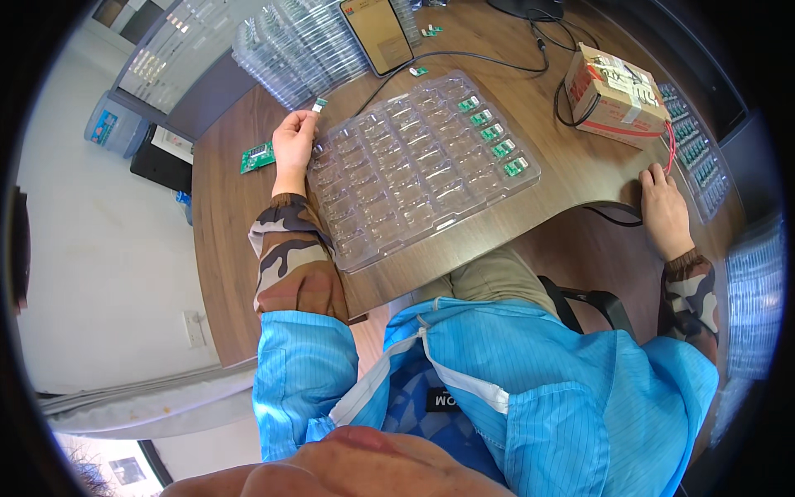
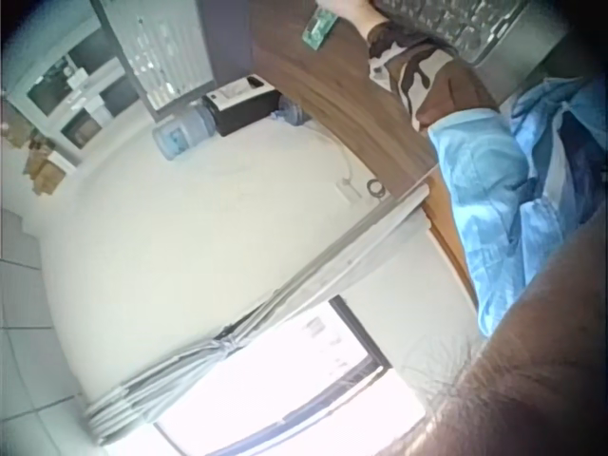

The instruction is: Picking up small electronic components and placing them into specific slots in a plastic tray.

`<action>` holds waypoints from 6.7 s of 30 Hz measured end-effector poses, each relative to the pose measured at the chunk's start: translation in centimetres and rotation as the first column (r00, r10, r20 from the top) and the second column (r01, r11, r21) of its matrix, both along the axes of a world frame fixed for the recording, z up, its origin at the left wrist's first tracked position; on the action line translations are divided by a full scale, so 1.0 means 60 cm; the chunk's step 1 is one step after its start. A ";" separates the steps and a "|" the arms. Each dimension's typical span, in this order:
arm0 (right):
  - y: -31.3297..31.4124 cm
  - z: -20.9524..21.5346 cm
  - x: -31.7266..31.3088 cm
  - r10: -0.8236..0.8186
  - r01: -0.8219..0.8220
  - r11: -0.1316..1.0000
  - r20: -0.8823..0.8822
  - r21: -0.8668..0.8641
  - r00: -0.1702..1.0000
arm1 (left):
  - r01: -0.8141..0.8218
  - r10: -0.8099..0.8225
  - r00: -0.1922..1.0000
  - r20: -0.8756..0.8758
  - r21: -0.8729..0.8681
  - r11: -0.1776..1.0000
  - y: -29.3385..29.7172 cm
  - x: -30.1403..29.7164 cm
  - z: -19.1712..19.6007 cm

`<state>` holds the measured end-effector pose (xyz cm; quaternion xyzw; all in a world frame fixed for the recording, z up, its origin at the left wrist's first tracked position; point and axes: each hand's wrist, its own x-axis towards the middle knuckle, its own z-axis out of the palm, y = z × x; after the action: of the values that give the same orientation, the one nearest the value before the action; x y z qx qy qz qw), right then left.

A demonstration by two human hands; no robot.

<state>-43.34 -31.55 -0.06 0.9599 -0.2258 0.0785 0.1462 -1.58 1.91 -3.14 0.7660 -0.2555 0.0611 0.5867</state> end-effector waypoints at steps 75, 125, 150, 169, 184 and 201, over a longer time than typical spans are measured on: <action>0.144 0.071 0.567 0.570 -0.689 0.720 0.637 -0.082 0.520 | -0.066 0.072 0.996 -0.049 0.110 0.992 0.000 -0.029 0.022; -0.137 0.059 -0.078 -0.233 -0.275 0.830 0.750 0.485 0.619 | 0.048 -0.056 0.997 0.045 0.163 0.985 0.020 -0.007 0.012; -0.202 -0.004 -0.139 -0.294 0.110 0.944 0.642 0.311 0.708 | -0.027 0.016 0.998 0.063 0.181 0.983 0.036 -0.012 0.011; 0.012 0.055 0.010 0.396 -0.396 0.894 0.782 -0.210 0.481 | -0.058 0.055 0.998 0.029 0.119 0.991 0.026 -0.007 0.002; 0.087 0.007 0.388 0.317 -0.774 0.466 0.737 0.428 0.598 | -0.110 0.099 0.993 0.068 0.195 0.975 0.016 -0.012 0.013; 0.098 -0.001 0.366 0.499 -0.755 0.569 0.594 0.325 0.631 | -0.129 0.111 0.990 0.084 0.252 0.959 0.019 -0.019 0.016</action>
<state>-21.36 -25.66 -0.14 0.9293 0.1026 0.2717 -0.2281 -2.70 3.06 -2.16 0.8470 -0.2343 0.0892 0.4687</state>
